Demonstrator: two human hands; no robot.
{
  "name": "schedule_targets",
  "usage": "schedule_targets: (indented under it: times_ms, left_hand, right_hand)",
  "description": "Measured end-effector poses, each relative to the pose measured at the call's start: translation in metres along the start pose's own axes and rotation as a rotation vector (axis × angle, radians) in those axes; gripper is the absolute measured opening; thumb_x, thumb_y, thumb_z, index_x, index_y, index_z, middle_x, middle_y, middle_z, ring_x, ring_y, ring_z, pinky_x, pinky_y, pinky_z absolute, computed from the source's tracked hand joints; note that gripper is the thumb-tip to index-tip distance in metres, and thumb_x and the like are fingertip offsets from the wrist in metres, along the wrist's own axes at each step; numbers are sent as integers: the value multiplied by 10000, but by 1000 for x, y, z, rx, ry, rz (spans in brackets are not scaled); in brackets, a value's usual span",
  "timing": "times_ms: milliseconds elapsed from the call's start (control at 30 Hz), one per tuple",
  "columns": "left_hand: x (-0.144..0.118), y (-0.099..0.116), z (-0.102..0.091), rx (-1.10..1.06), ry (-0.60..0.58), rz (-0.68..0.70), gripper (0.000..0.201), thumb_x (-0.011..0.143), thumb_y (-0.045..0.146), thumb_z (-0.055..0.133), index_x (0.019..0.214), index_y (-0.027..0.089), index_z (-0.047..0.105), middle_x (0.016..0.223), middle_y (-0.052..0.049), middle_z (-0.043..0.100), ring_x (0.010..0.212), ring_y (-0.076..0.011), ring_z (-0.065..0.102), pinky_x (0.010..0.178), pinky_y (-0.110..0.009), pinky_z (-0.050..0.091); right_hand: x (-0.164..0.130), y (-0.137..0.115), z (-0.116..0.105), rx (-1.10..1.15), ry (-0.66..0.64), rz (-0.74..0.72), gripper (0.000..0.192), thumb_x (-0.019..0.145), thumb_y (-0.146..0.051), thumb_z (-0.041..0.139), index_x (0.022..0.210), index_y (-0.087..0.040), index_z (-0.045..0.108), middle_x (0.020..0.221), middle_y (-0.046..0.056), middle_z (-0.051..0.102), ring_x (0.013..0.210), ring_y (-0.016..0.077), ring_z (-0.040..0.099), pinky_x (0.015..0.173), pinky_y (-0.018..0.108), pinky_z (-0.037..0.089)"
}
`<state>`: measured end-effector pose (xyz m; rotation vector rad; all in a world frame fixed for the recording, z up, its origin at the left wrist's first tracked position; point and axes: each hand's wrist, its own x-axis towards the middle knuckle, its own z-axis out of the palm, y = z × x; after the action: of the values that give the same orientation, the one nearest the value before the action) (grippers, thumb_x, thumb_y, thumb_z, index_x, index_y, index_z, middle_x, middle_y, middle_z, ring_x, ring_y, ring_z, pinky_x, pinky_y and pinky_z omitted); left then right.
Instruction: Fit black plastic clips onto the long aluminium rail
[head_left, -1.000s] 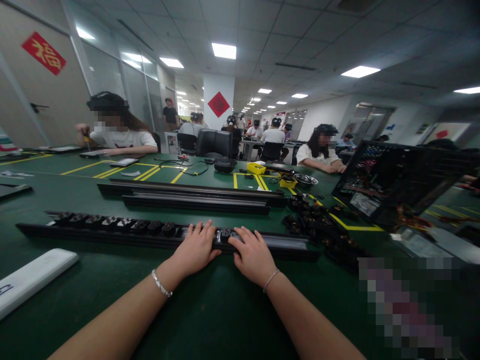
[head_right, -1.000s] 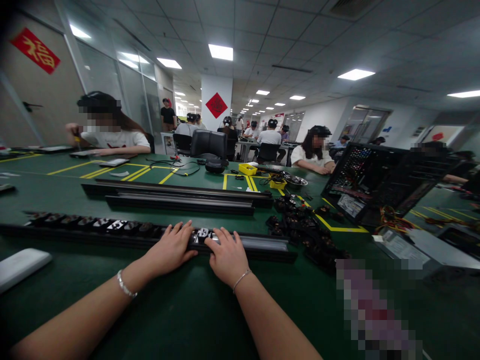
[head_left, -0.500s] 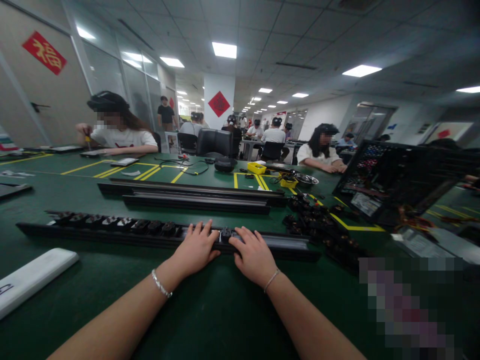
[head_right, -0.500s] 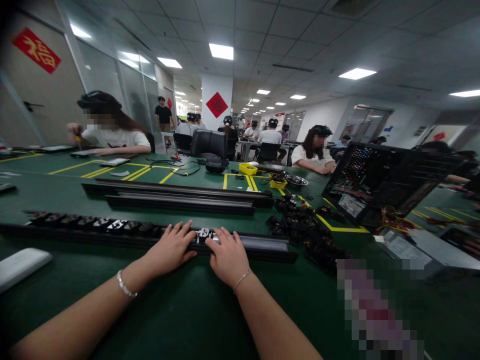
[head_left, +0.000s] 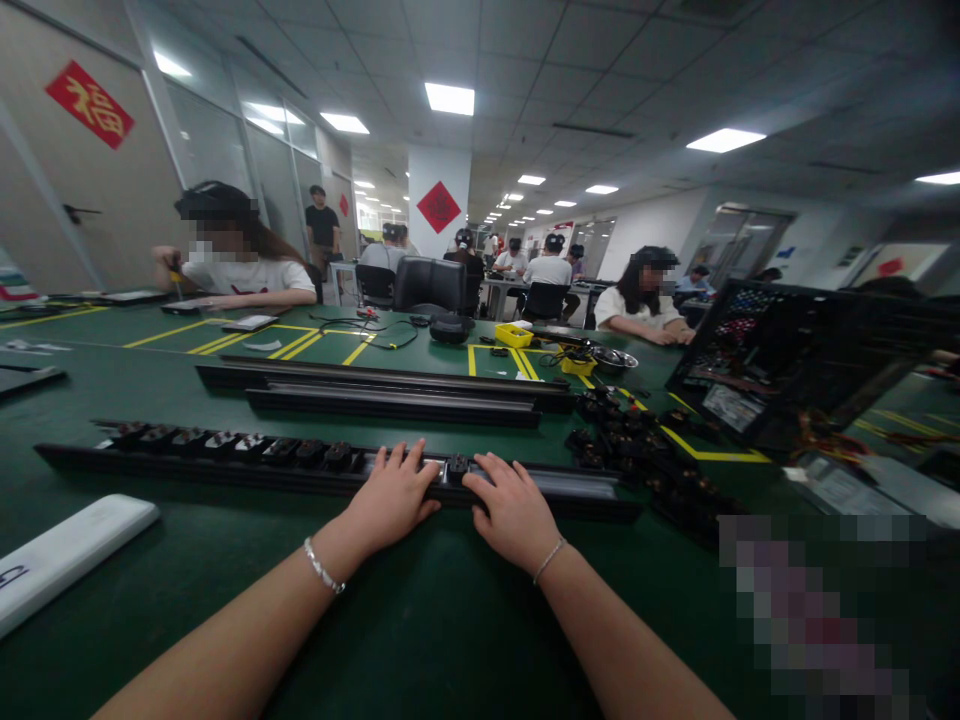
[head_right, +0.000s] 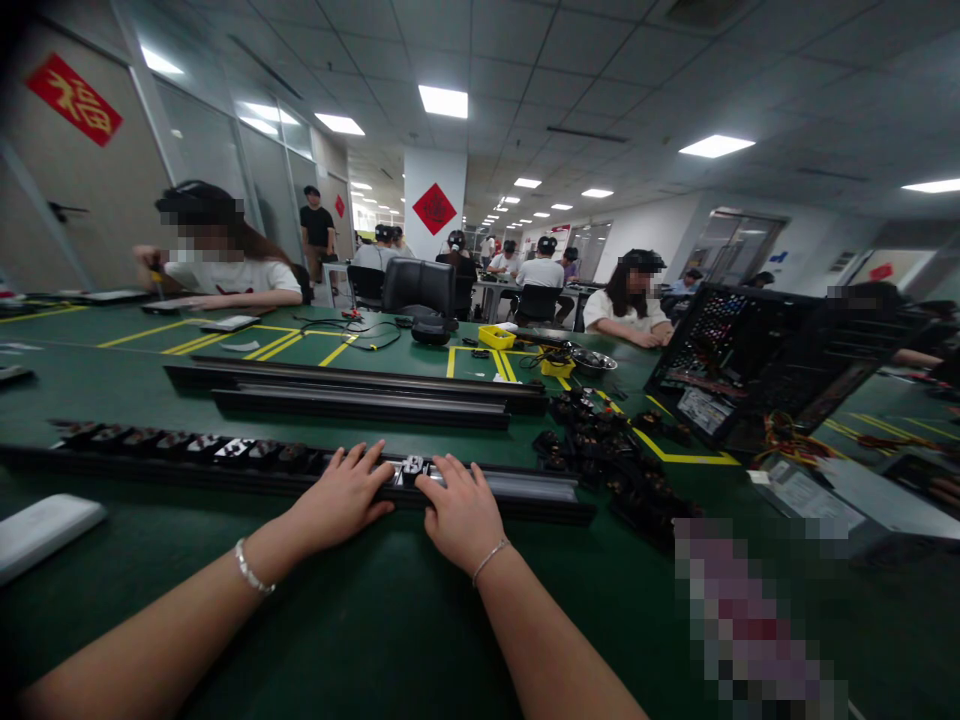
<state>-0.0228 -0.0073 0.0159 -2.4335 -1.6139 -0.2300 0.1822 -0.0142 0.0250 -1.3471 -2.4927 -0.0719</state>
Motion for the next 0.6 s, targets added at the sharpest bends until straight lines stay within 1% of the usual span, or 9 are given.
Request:
schedule_targets:
  times_ms: [267,467,600]
  left_hand:
    - [-2,2,-2,-8,38,7,431,782,386,541,1176,219,487,1331,-146,433,1211,-350,382,982,-575,275]
    - [-2,1,-2,4,64,22,407,773,402,550,1143,238,504,1303,-121,451,1184,-325,401,985,-555,276]
    - [-1,0,-2,12,68,27,400,774,411,547,1132,238,509,1285,-119,461,1166,-322,413,981,-546,280]
  right_hand:
    - [-2,6,-3,15,-18,-6,398,771,-223,502,1163,-288,524,1375,56,413,1284,208,316,1045,438,226]
    - [-2,10,-3,11,-10,-8,376,780,-223,487,1145,-298,530,1373,43,420,1288,232,312,1050,502,174]
    - [-2,11,-4,21,-16,-8,381,780,-221,489,1152,-294,530,1382,41,412,1294,227,303,1048,478,198]
